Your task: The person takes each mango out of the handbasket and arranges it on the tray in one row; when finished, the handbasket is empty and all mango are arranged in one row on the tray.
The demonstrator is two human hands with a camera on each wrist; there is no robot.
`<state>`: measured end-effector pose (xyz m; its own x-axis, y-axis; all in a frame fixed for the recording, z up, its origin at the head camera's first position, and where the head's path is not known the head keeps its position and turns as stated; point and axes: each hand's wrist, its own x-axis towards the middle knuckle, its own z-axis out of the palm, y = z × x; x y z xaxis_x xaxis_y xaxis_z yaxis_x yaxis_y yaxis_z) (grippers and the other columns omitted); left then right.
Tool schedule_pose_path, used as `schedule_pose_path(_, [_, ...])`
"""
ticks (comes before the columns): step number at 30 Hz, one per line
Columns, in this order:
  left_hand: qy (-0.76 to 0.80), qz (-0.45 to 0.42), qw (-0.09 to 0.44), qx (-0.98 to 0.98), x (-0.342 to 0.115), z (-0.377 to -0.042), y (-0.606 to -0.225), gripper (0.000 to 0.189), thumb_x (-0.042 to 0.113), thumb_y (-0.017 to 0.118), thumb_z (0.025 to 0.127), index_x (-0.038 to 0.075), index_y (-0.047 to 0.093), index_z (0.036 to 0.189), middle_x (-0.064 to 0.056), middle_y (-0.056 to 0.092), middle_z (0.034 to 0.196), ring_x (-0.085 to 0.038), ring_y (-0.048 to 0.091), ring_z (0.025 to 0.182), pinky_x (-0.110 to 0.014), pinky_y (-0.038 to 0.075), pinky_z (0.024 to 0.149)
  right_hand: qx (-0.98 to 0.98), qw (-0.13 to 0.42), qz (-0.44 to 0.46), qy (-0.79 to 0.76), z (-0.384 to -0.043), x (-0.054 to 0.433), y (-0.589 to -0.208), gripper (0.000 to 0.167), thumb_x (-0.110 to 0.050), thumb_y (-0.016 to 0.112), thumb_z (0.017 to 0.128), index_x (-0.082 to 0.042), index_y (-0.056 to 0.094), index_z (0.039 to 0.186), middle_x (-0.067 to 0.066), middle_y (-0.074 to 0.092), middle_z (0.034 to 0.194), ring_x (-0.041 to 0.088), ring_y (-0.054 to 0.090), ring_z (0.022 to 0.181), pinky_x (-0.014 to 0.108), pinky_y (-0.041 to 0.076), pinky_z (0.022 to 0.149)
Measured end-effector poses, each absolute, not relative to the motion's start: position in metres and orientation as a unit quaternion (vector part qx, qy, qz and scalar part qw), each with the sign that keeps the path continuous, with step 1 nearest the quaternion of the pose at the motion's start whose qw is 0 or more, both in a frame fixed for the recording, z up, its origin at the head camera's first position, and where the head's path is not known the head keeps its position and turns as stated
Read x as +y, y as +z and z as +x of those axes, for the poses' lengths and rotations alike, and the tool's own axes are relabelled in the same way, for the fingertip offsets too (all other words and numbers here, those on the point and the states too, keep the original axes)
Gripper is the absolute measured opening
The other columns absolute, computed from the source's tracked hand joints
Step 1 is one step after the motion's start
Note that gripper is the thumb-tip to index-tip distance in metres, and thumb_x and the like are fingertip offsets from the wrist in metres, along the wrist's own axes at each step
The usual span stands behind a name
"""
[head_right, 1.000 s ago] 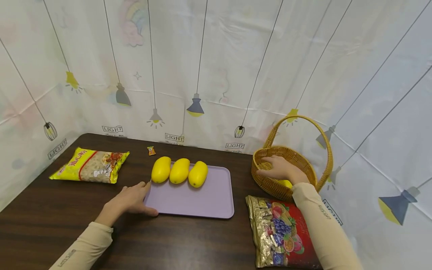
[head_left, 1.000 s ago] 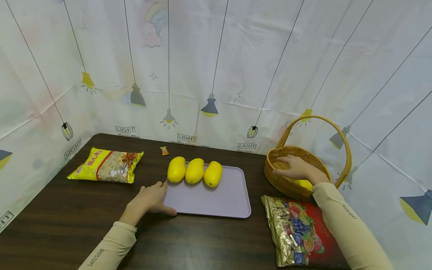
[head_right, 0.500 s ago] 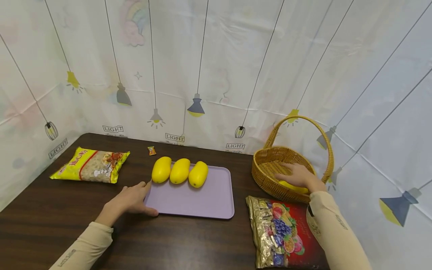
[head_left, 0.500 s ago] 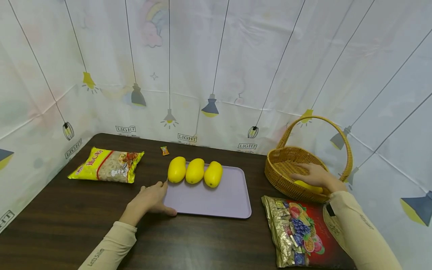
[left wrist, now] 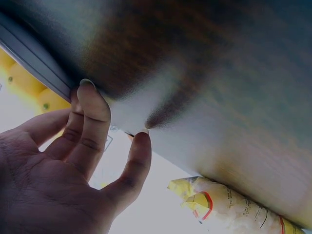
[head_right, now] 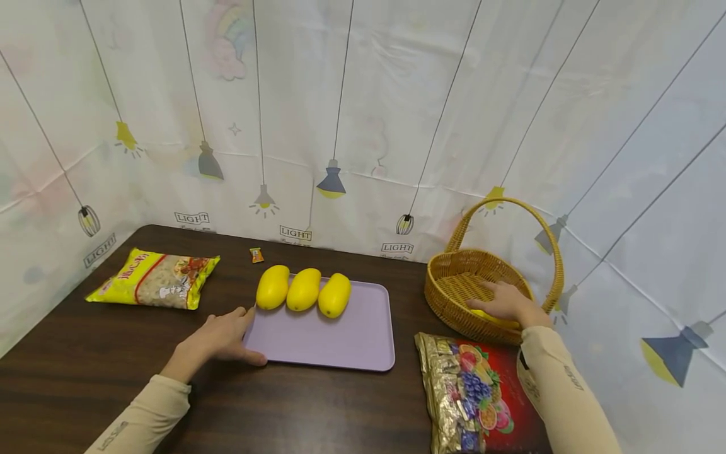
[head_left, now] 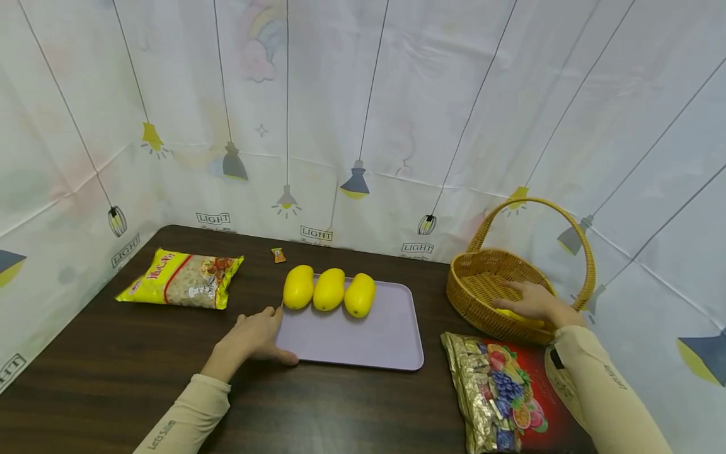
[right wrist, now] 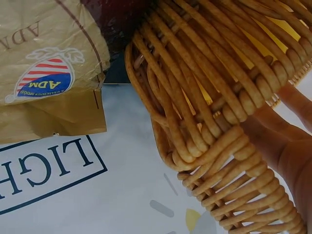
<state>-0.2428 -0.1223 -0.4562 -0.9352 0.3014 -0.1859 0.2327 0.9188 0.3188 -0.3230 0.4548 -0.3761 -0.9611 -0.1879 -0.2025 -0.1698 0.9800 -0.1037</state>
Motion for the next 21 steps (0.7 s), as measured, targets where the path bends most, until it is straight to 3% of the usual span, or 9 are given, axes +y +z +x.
schedule_pose_path(14, [0.145, 0.143, 0.099, 0.974, -0.122, -0.242, -0.457, 0.117, 0.068, 0.081, 0.067, -0.006, 0.042, 0.148, -0.025, 0.054, 0.141, -0.037, 0.058, 0.126, -0.073, 0.037, 0.100, 0.990, 0.110, -0.089, -0.017, -0.329, 0.463, -0.384, 0.087, -0.058, 0.056, 0.095, 0.007, 0.037, 0.150, 0.047, 0.034, 0.146, 0.069, 0.031, 0.132, 0.076, 0.035, 0.099])
schedule_pose_path(21, [0.147, 0.141, 0.099, 0.974, -0.123, -0.244, -0.460, 0.118, 0.069, 0.081, 0.066, -0.006, 0.041, 0.148, -0.024, 0.053, 0.143, -0.037, 0.057, 0.126, -0.073, 0.038, 0.100, 0.989, 0.119, -0.083, 0.004, -0.334, 0.468, -0.389, 0.083, -0.048, 0.061, 0.095, 0.011, 0.036, 0.148, 0.049, 0.038, 0.142, 0.068, 0.030, 0.132, 0.075, 0.035, 0.101])
